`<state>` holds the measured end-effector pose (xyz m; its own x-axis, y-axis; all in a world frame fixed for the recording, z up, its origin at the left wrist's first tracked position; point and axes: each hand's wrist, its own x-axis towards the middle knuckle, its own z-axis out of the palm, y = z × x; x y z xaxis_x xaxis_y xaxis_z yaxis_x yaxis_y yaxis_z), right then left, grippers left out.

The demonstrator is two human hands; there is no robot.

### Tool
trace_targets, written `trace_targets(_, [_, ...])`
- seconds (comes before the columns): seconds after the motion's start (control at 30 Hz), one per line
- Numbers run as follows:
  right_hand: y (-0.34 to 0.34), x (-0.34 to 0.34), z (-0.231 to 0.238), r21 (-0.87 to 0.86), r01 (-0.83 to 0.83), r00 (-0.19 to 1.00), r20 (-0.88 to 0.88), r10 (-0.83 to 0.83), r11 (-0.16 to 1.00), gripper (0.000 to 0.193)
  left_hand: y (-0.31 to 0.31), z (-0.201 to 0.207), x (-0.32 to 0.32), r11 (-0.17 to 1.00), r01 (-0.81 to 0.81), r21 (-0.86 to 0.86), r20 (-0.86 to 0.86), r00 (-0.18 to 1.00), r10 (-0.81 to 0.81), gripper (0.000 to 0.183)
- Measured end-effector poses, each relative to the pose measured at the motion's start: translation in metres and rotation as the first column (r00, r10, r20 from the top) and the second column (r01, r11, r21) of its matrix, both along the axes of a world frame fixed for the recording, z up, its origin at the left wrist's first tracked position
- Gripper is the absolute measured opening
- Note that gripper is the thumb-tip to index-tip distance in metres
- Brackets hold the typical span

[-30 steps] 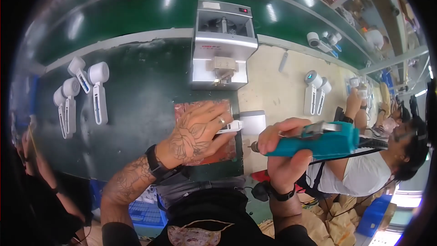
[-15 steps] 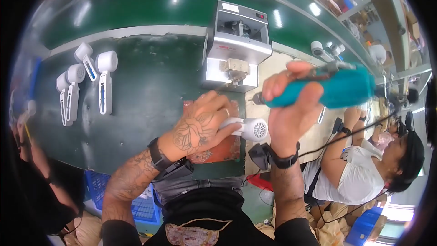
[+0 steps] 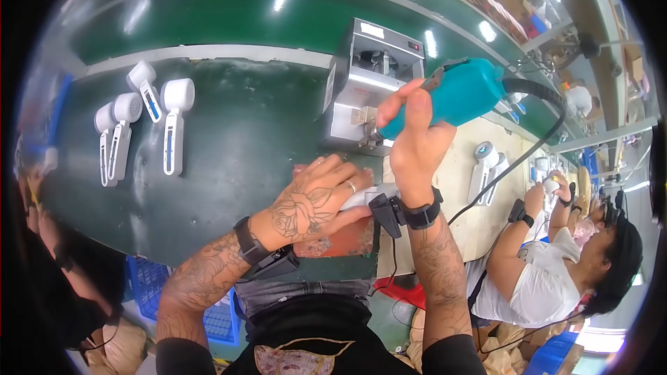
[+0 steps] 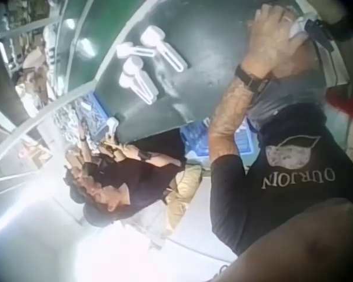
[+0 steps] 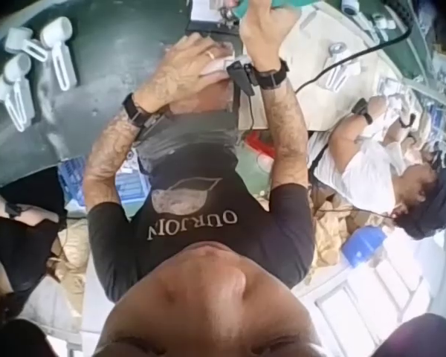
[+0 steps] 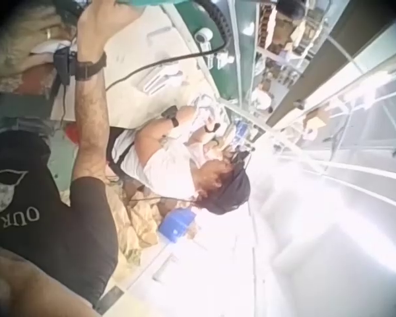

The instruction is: The person assembles portable fans by using a power screwdriver to drive a screw into the handle, then snaps a battery cover onto the casing before placing the completed unit on the workbench.

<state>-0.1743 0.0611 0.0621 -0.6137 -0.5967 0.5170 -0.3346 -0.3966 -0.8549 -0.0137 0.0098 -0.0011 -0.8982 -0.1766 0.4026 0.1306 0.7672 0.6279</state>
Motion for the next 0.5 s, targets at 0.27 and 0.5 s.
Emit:
trace_targets(0.27, [0.044,0.021,0.008,0.074,-0.006,0.994,0.107,-0.002,0.997,0.054,-0.003,0.004,0.001,1.0,-0.001,-0.011,0.01,1.0,0.002,0.048])
trace_targets(0.5, [0.067,0.025,0.002,0.09,-0.028,0.993,0.114,0.018,0.996,0.064,-0.003,0.003,0.001,1.0,-0.007,-0.005,0.009,1.0,0.007,0.048])
